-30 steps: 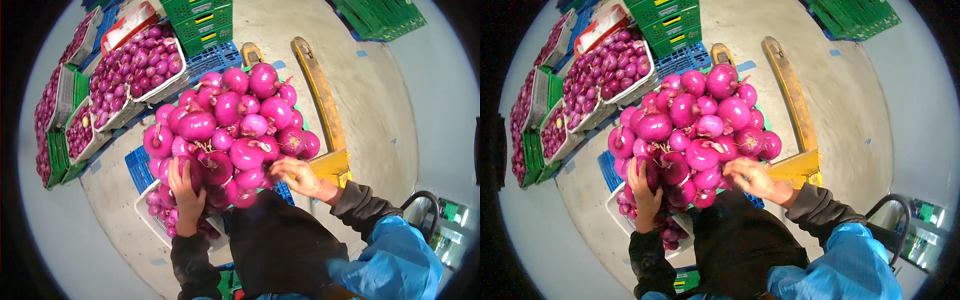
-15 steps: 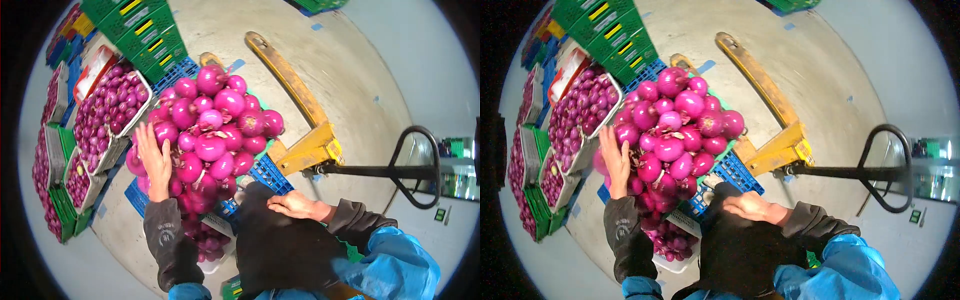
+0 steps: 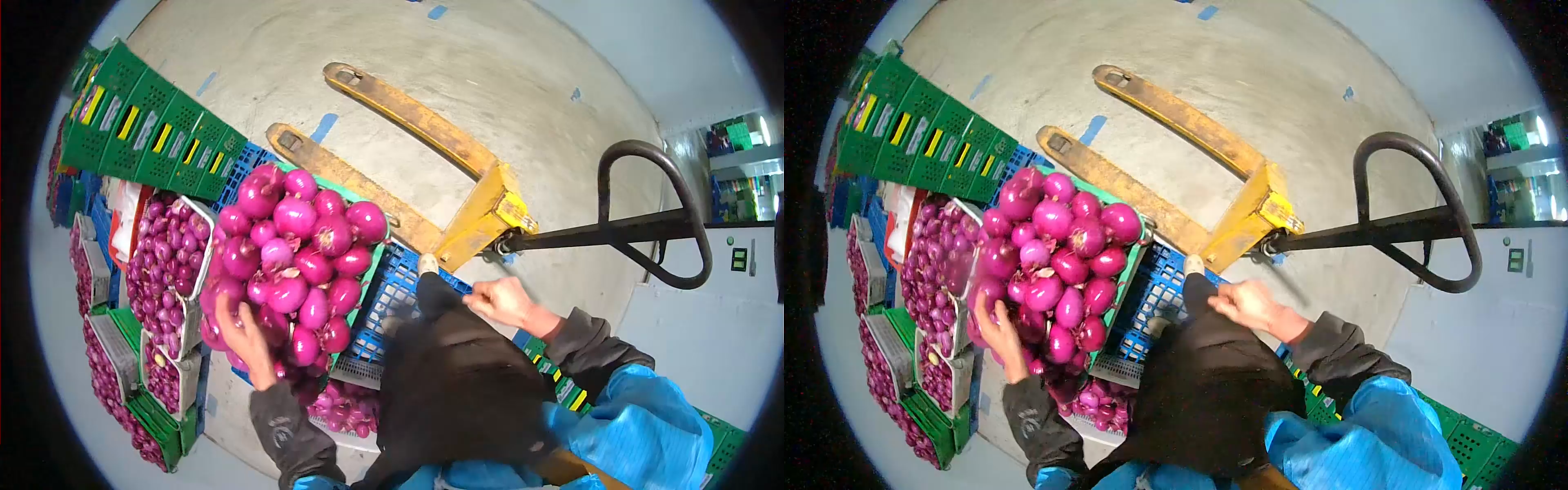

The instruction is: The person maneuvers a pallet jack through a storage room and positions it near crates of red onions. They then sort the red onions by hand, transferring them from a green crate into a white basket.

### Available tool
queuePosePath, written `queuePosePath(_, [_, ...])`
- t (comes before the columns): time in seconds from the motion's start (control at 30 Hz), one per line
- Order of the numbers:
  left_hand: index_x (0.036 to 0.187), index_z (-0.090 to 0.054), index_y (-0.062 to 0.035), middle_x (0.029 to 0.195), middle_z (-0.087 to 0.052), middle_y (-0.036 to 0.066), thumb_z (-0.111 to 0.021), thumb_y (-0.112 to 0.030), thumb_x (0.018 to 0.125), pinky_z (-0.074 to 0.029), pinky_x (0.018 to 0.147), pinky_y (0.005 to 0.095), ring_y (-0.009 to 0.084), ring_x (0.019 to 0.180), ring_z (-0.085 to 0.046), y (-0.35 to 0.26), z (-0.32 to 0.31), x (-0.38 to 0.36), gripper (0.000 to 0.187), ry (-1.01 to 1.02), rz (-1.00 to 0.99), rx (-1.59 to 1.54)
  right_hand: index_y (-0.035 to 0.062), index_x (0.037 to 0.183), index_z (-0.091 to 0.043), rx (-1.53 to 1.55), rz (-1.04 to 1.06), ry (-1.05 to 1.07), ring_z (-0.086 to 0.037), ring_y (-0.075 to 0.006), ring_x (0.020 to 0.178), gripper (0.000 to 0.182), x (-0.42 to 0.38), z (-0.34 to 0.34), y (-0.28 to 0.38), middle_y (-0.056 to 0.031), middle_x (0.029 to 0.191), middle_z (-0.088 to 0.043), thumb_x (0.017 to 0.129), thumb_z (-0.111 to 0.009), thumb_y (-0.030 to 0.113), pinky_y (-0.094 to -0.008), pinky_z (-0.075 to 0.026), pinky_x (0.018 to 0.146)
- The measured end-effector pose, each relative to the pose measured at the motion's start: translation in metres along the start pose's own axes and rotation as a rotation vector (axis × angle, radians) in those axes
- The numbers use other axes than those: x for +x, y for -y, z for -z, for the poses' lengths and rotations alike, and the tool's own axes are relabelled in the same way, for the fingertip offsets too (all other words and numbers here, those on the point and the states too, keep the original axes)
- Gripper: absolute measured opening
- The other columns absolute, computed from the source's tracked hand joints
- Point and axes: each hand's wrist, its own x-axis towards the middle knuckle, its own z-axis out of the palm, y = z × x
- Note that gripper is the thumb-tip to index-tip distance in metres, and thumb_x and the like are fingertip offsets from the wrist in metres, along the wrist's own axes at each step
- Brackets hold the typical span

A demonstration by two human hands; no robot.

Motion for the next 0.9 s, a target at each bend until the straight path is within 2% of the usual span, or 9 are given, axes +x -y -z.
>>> queuePosePath(0.07, [0.126,-0.052,0.0023,0.126,-0.055,0.018,-0.057,-0.005,0.086,-0.036,0.104,0.0395,0.0313,0.120,-0.050,-0.029,-0.029,-0.021,0.040,0.037,-0.066,-0.076,0.0066,0.067,-0.060,-0.007,-0.018,-0.182,-0.060,-0.0353,0.061,0.032,0.011,0.027,-0.021,-0.0158,0.061,-0.058,0.086,-0.061,0.032,-0.0445,-0.046,0.056])
queuePosePath(0.17, [0.123,-0.053,0.0014,0.126,-0.054,0.019,-0.056,-0.002,0.085,-0.034,0.105,0.0392,0.0325,0.121,-0.049,-0.091,-0.067,-0.044,0.038,0.210,-0.144,-0.182,0.0049,0.070,-0.060,-0.114,-0.031,-0.316,-0.061,-0.0366,0.063,0.029,0.039,0.072,-0.059,-0.0175,0.063,-0.059,0.085,-0.060,0.029,-0.0460,-0.046,0.057])
queuePosePath(0.3, [0.119,-0.055,0.0005,0.128,-0.053,0.020,-0.057,-0.006,0.085,-0.034,0.106,0.0414,0.0356,0.123,-0.047,-0.112,-0.115,-0.060,0.035,0.353,-0.061,-0.176,0.0023,0.077,-0.060,-0.052,-0.136,-0.351,-0.061,-0.0390,0.068,0.027,0.086,0.137,-0.095,-0.0201,0.068,-0.060,0.086,-0.060,0.028,-0.0469,-0.047,0.060])
queuePosePath(0.4, [0.117,-0.055,0.0001,0.127,-0.053,0.020,-0.058,-0.005,0.083,-0.034,0.106,0.0421,0.0359,0.124,-0.046,-0.132,-0.142,-0.056,0.035,0.415,-0.110,-0.138,0.0024,0.083,-0.061,0.021,-0.248,-0.387,-0.062,-0.0376,0.073,0.023,0.115,0.164,-0.097,-0.0200,0.073,-0.062,0.087,-0.058,0.025,-0.0452,-0.048,0.064])
queuePosePath(0.57, [0.115,-0.056,-0.0012,0.125,-0.054,0.018,-0.061,-0.004,0.078,-0.034,0.106,0.0432,0.0366,0.124,-0.045,-0.156,-0.166,-0.038,0.037,0.501,-0.173,-0.082,0.0046,0.087,-0.062,0.035,-0.214,-0.350,-0.063,-0.0358,0.077,0.022,0.154,0.157,-0.109,-0.0178,0.077,-0.065,0.086,-0.057,0.027,-0.0445,-0.049,0.069])
queuePosePath(0.67, [0.114,-0.056,-0.0015,0.126,-0.052,0.017,-0.061,-0.003,0.075,-0.032,0.107,0.0448,0.0365,0.126,-0.043,-0.166,-0.179,-0.019,0.039,0.522,-0.209,-0.052,0.0060,0.093,-0.064,0.053,-0.300,-0.300,-0.064,-0.0344,0.079,0.023,0.172,0.150,-0.141,-0.0171,0.080,-0.066,0.084,-0.060,0.027,-0.0441,-0.049,0.071])
queuePosePath(0.77, [0.113,-0.057,-0.0011,0.126,-0.052,0.017,-0.063,-0.001,0.072,-0.031,0.106,0.0466,0.0382,0.128,-0.041,-0.176,-0.201,0.008,0.041,0.529,-0.313,-0.035,0.0054,0.097,-0.064,-0.001,-0.366,-0.369,-0.064,-0.0340,0.081,0.025,0.192,0.146,-0.186,-0.0190,0.082,-0.066,0.083,-0.061,0.026,-0.0440,-0.049,0.074])
queuePosePath(0.8, [0.113,-0.057,-0.0013,0.126,-0.051,0.017,-0.063,-0.001,0.072,-0.031,0.106,0.0470,0.0387,0.128,-0.040,-0.178,-0.210,0.014,0.042,0.523,-0.343,-0.033,0.0032,0.097,-0.065,-0.002,-0.450,-0.354,-0.067,-0.0290,0.084,0.027,0.200,0.151,-0.190,-0.0156,0.090,-0.069,0.081,-0.063,0.025,-0.0389,-0.051,0.076])
queuePosePath(0.9, [0.115,-0.056,-0.0040,0.128,-0.050,0.018,-0.066,-0.003,0.071,-0.031,0.106,0.0481,0.0410,0.128,-0.039,-0.175,-0.235,0.032,0.046,0.549,-0.406,0.010,0.0050,0.100,-0.065,0.101,-0.499,-0.364,-0.067,-0.0298,0.089,0.027,0.228,0.151,-0.211,-0.0181,0.090,-0.069,0.081,-0.063,0.025,-0.0407,-0.050,0.082])
